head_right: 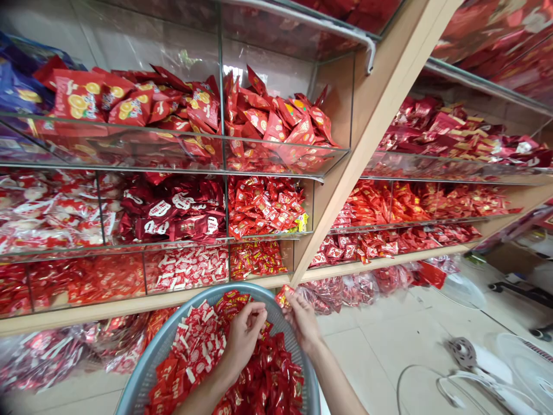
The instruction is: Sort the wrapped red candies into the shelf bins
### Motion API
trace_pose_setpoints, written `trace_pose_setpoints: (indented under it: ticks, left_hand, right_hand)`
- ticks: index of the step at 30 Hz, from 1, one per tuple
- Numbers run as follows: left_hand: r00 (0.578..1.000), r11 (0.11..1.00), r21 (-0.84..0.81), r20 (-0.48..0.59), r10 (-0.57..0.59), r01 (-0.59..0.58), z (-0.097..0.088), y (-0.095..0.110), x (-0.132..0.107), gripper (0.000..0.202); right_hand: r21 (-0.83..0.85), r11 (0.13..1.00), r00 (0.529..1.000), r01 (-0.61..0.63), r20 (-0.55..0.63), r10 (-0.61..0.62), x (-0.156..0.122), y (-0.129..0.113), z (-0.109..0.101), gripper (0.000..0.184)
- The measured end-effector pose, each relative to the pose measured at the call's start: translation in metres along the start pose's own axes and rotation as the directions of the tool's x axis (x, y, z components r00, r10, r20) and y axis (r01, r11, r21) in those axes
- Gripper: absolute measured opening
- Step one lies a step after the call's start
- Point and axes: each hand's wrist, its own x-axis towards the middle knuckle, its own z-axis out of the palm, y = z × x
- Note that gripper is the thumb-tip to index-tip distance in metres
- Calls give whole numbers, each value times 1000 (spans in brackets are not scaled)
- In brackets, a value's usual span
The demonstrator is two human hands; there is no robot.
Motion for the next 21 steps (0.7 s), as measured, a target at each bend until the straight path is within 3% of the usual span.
trace_pose_setpoints:
  ticks: [5,10,15,21]
  left_hand:
    - [997,997,62,-57,-45,49,-17,4,-7,39]
    - [993,992,86,-83,-86,93,-38,3,-15,41]
    - [986,988,69,-104,-129,136,-48,-1,-21,44]
    - [990,992,49,-90,-111,116,-57,-2,-24,45]
  right_hand:
    - [-58,975,966,-213,-166,201,62,-4,-25,23]
    - [-16,928,910,-372,-204,361,90,5,-18,30]
    - [20,947,917,-320,-245,315,99,13,-4,16]
    - [33,971,929,-235,-287,235,102,17,0,14]
